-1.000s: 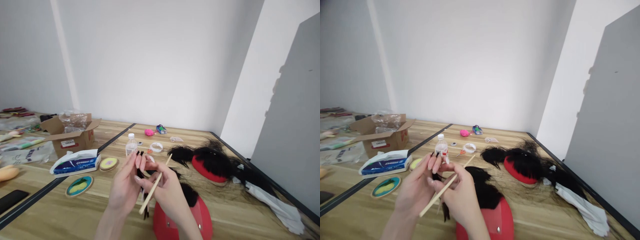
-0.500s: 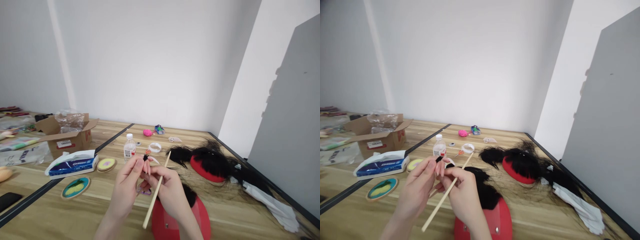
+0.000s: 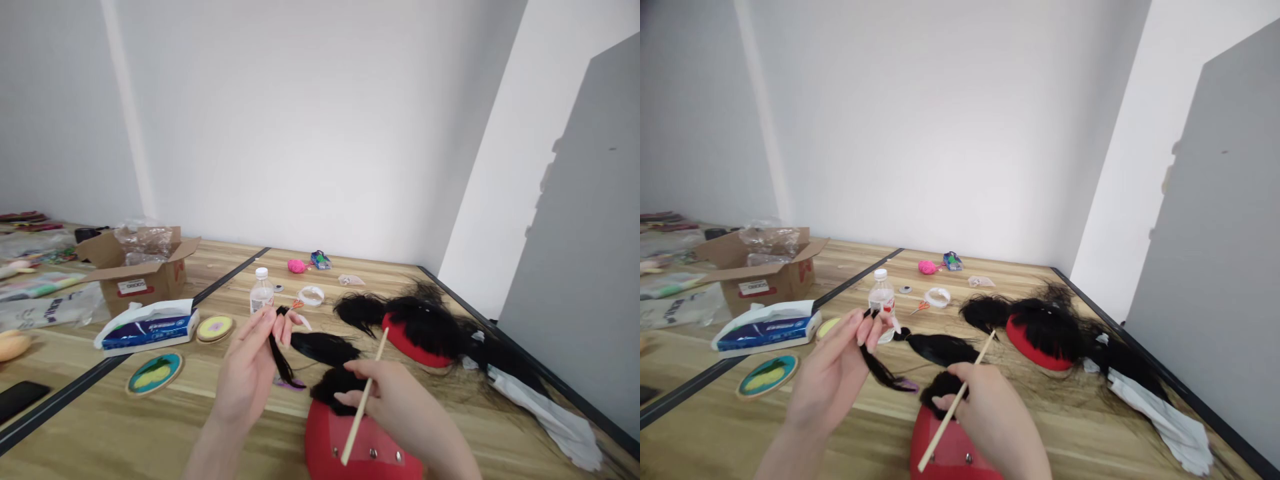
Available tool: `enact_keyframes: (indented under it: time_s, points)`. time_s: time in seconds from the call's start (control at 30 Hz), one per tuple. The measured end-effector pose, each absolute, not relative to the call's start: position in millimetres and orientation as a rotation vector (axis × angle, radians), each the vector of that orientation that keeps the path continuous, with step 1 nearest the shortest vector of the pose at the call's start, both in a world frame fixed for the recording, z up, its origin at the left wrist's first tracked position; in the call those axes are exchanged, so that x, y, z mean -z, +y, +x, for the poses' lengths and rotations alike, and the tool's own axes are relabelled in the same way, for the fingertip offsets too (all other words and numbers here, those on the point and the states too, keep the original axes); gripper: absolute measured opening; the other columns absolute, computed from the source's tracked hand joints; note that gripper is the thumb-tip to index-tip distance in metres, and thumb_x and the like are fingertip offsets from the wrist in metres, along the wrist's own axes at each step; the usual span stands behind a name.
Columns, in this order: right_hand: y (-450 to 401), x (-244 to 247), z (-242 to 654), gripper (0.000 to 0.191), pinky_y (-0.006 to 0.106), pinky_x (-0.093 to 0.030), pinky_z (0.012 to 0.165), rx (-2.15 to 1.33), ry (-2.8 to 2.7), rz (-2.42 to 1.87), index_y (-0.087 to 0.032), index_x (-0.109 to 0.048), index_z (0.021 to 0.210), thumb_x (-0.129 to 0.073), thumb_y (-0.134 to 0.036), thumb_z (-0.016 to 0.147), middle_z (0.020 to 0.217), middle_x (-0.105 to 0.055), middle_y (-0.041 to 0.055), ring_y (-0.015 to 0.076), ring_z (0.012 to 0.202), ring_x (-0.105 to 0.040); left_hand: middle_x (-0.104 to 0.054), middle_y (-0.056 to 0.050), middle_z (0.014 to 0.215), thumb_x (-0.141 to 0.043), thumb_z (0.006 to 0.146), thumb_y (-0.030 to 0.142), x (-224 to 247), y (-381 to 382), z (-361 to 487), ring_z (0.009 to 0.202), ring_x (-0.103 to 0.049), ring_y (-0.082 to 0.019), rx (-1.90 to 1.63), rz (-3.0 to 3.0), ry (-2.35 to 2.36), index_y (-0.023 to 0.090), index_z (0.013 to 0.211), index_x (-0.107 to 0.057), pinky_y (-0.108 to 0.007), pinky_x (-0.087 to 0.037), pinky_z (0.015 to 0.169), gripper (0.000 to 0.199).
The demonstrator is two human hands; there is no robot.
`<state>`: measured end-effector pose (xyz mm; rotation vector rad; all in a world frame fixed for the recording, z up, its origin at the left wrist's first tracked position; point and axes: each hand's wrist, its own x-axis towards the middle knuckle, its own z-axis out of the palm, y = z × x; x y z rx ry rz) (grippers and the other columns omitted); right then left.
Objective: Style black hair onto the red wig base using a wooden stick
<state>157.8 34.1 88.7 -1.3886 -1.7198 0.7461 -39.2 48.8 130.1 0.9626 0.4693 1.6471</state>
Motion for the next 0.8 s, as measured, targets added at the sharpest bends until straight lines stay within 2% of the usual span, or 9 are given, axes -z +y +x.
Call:
enact_keyframes:
  time_s: [0.1,0.2,0.3,0.43,0.57,0.67,0.73,0.8]
  points:
    - [27,-101,163,0.034,0.027,-0.047,0.051,-0.638,-1.588,-1.369,-0.026,-0.077,0.100,-0.074,-0.038,0.068,0.059,-0.066,0.0026,0.0187,0.050,-0.058,-0.048,0.000,0.058,-0.077,0.071,0.036,-131,50,-39,0.075,-0.051,-0.018,-1.630,0.921,0.458,0.017,0.056,-0.057,-0.030,-0.044,0.077,0.032]
    - [21,-115,153,0.032,0.026,-0.046,0.047,-0.637,-1.451,-1.233,-0.024,-0.076,0.093,-0.075,-0.042,0.067,0.058,-0.061,0.0013,0.0159,0.048,-0.053,-0.049,0.000,0.058,-0.075,0.074,0.036,-127,51,-37,0.071,-0.050,-0.016,-1.622,0.943,0.461,0.017,0.056,-0.057,-0.029,-0.044,0.079,0.032]
    - [17,-123,135,0.032,0.024,-0.046,0.044,-0.810,-1.363,-1.096,-0.021,-0.074,0.091,-0.076,-0.042,0.067,0.055,-0.056,-0.0005,0.0145,0.047,-0.052,-0.050,0.000,0.059,-0.072,0.077,0.037,-123,52,-35,0.066,-0.046,-0.014,-1.621,0.990,0.480,0.017,0.056,-0.057,-0.026,-0.043,0.075,0.032]
    - [17,-122,104,0.044,0.026,-0.053,0.053,-1.039,-1.384,-1.022,-0.021,-0.068,0.108,-0.077,-0.035,0.067,0.058,-0.057,-0.0019,0.0170,0.054,-0.060,-0.050,0.000,0.059,-0.073,0.076,0.039,-121,52,-30,0.067,-0.047,-0.014,-1.653,1.016,0.499,0.018,0.056,-0.056,-0.024,-0.043,0.072,0.034]
    - [25,-116,75,0.040,0.026,-0.054,0.060,-1.057,-1.387,-0.926,-0.021,-0.064,0.113,-0.068,-0.025,0.073,0.072,-0.061,0.0008,0.0166,0.064,-0.060,-0.052,-0.001,0.063,-0.072,0.076,0.038,-120,53,-23,0.077,-0.052,-0.015,-1.708,0.998,0.520,0.018,0.056,-0.056,-0.023,-0.044,0.077,0.033]
    - [32,-110,60,0.029,0.023,-0.052,0.059,-0.918,-1.369,-0.886,-0.018,-0.066,0.103,-0.063,-0.023,0.075,0.082,-0.064,0.0045,0.0171,0.070,-0.060,-0.051,0.000,0.061,-0.074,0.075,0.038,-116,55,-20,0.071,-0.050,-0.013,-1.712,0.972,0.509,0.017,0.057,-0.055,-0.020,-0.044,0.068,0.033]
    - [36,-105,56,0.017,0.022,-0.050,0.058,-0.809,-1.384,-0.919,-0.016,-0.068,0.090,-0.059,-0.025,0.078,0.078,-0.064,0.0050,0.0177,0.071,-0.060,-0.050,0.000,0.060,-0.074,0.074,0.040,-114,56,-20,0.069,-0.050,-0.013,-1.684,0.959,0.497,0.017,0.058,-0.055,-0.020,-0.045,0.065,0.034]
    - [40,-101,58,0.019,0.023,-0.050,0.057,-0.766,-1.427,-0.956,-0.016,-0.069,0.080,-0.056,-0.028,0.082,0.070,-0.064,0.0046,0.0176,0.066,-0.060,-0.052,-0.001,0.062,-0.074,0.074,0.041,-114,58,-23,0.073,-0.053,-0.015,-1.639,0.950,0.504,0.017,0.059,-0.056,-0.021,-0.045,0.064,0.033]
